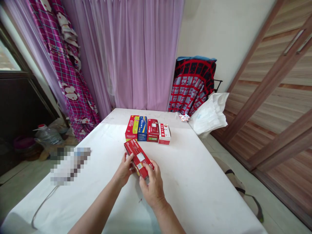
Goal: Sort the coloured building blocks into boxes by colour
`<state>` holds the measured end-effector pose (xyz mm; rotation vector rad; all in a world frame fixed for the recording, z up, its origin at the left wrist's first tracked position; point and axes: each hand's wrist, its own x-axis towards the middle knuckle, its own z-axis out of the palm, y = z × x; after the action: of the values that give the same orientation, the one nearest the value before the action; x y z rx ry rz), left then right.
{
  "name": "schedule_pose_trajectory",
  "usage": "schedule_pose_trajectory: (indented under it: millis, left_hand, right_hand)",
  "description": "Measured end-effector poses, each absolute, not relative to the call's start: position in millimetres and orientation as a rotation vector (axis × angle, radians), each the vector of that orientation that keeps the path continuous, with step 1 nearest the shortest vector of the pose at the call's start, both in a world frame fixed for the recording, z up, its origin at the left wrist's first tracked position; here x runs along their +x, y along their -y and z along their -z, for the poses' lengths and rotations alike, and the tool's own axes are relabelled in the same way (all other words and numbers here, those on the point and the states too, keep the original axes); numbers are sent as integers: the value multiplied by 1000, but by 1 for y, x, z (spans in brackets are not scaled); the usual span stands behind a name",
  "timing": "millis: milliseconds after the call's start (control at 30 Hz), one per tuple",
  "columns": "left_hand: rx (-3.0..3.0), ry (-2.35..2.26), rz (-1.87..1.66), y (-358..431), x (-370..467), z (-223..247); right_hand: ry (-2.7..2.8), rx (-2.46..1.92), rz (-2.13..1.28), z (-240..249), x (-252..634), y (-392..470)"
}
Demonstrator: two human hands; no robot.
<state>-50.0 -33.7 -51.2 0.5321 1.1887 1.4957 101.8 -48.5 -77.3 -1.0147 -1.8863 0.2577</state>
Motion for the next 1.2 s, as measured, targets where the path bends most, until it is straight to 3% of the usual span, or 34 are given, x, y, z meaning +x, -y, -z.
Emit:
schedule_pose_trajectory:
  millis: [300,500,900,1067,1200]
  left_hand:
    - [430,-1372,-1676,26,-53,38]
    - [407,-1397,-1702,16,-64,37]
    - [379,-986,-1284,34,-86,47]
    - [343,-984,-1214,29,-99,53]
    - [302,-1045,-1151,27,-111,52]
  right_hand:
    - [2414,-1458,-352,-17,72,1]
    - [2775,-1427,-332,-57,48,-19]
    - [2170,-1218,-1274,-10,67,-41]
    - [1798,-1050,-1828,13,71,-38]
    - [1568,-981,-1892,29,82,-41]
